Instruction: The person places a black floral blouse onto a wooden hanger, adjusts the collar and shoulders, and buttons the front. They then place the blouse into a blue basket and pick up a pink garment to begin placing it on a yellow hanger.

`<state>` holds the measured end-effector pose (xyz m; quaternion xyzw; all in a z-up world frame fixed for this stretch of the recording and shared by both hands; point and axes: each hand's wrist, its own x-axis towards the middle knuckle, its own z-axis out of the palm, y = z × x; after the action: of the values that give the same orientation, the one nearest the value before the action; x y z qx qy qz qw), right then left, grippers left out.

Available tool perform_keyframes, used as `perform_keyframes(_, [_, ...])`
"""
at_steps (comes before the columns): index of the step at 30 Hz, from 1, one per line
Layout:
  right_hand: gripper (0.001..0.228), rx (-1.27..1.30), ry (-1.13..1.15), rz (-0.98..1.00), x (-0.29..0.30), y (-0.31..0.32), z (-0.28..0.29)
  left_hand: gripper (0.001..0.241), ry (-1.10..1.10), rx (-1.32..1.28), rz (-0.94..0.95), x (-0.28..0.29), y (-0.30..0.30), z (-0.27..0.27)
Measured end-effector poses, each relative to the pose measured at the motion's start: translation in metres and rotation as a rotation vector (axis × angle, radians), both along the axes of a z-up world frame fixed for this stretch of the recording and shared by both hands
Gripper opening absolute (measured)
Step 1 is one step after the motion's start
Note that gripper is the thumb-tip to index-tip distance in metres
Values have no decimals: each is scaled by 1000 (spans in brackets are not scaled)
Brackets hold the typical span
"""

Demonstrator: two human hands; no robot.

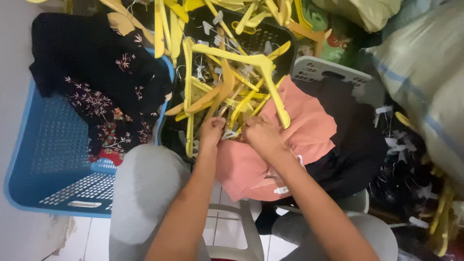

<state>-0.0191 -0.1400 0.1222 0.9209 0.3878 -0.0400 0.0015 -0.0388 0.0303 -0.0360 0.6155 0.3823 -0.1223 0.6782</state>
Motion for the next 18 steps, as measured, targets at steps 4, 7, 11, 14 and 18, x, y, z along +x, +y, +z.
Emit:
perform_keyframes(4, [15, 145, 116, -48, -6, -9, 5, 12, -261, -69, 64, 2, -11, -11])
perform_keyframes(7, [16, 165, 144, -81, -8, -13, 3, 6, -352, 98, -7, 4, -13, -20])
perform_keyframes(11, [17, 237, 183, -151, -8, -15, -7, 2, -348, -82, 89, 5, -16, -15])
perform_keyframes(14, [13, 222, 176, -161, -5, -10, -13, 4, -385, -67, 119, 7, -14, 2])
perform_keyframes(18, [10, 203, 165, -139, 4, -2, -7, 6, -460, -47, 112, 9, -12, 33])
